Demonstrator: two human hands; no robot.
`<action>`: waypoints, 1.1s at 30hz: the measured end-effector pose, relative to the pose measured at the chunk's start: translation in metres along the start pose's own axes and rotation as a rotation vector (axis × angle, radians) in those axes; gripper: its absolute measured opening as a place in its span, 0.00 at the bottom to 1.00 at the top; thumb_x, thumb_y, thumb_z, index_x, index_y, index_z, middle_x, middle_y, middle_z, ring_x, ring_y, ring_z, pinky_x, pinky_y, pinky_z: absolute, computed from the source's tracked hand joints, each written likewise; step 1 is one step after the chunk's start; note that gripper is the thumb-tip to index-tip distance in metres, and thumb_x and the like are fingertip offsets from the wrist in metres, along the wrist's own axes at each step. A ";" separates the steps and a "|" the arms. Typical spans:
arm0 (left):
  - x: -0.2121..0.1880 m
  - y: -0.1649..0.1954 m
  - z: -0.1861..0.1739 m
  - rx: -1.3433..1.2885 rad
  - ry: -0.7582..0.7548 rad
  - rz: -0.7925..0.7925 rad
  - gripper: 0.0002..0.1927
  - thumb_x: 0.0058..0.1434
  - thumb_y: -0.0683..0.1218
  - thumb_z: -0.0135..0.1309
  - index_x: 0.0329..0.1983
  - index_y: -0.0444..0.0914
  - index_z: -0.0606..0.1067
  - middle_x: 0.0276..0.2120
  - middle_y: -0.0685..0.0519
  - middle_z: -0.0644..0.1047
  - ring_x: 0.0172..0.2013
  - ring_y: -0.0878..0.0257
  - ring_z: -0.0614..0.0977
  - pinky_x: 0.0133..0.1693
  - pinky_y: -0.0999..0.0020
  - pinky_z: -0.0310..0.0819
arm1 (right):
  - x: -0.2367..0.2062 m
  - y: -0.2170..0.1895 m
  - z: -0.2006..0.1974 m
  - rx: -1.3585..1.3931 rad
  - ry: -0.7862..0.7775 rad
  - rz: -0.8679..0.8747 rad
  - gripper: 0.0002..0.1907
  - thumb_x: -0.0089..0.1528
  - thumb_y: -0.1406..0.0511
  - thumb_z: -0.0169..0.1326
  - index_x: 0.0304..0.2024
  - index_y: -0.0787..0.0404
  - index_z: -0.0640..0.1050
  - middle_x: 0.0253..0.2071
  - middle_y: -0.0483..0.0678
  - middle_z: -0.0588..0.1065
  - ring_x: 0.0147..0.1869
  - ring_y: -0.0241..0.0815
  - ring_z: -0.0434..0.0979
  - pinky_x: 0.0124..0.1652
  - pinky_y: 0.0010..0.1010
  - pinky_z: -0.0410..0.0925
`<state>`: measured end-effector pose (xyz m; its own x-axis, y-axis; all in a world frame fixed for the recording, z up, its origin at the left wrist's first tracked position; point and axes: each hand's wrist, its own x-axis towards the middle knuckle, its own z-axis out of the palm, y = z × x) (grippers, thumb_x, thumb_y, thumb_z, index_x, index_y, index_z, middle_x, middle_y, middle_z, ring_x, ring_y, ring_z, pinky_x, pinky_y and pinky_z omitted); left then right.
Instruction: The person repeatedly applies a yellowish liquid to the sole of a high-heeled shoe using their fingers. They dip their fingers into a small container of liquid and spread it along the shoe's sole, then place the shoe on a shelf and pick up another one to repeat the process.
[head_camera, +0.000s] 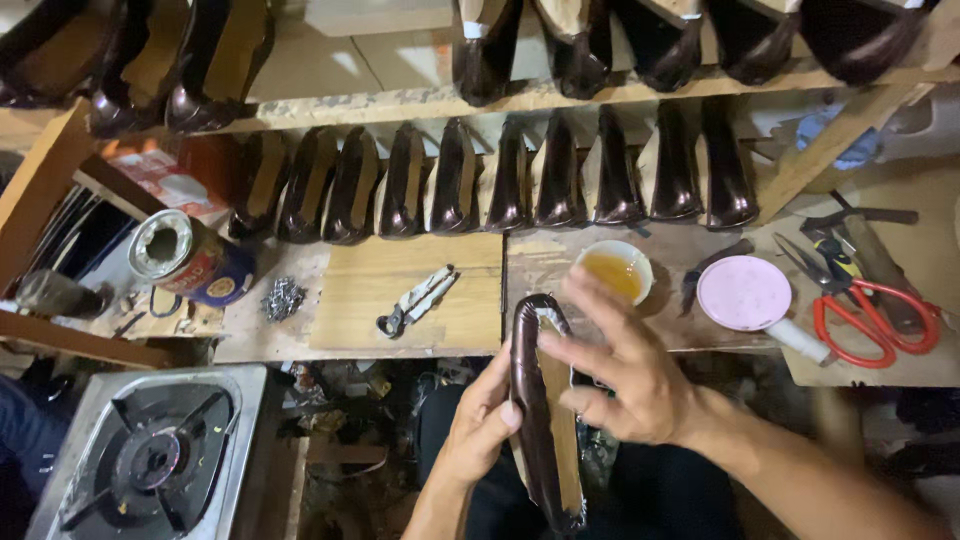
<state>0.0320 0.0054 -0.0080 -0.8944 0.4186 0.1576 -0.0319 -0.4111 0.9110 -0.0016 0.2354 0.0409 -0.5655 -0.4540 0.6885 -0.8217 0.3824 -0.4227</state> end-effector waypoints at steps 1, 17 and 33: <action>0.001 0.001 0.002 0.014 -0.012 -0.017 0.55 0.60 0.66 0.59 0.78 0.32 0.50 0.75 0.43 0.59 0.73 0.52 0.62 0.70 0.57 0.54 | 0.002 -0.002 0.002 -0.047 0.005 -0.066 0.25 0.71 0.48 0.46 0.64 0.52 0.74 0.80 0.52 0.49 0.84 0.53 0.47 0.79 0.52 0.47; 0.001 0.011 0.007 0.020 -0.091 -0.051 0.53 0.60 0.62 0.62 0.79 0.32 0.53 0.71 0.41 0.66 0.69 0.55 0.67 0.70 0.61 0.57 | 0.000 -0.016 0.005 -0.013 0.113 -0.147 0.13 0.68 0.60 0.54 0.54 0.45 0.81 0.81 0.42 0.47 0.86 0.46 0.42 0.81 0.48 0.40; -0.008 -0.004 0.003 0.110 -0.083 -0.005 0.50 0.61 0.59 0.64 0.78 0.32 0.56 0.69 0.39 0.69 0.68 0.54 0.70 0.70 0.59 0.58 | 0.010 -0.026 -0.008 0.016 0.152 0.098 0.16 0.68 0.62 0.51 0.56 0.58 0.79 0.76 0.60 0.56 0.82 0.58 0.53 0.78 0.49 0.50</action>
<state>0.0402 0.0059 -0.0115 -0.8541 0.4880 0.1799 0.0171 -0.3193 0.9475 0.0148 0.2276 0.0638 -0.6269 -0.2875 0.7242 -0.7647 0.4053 -0.5010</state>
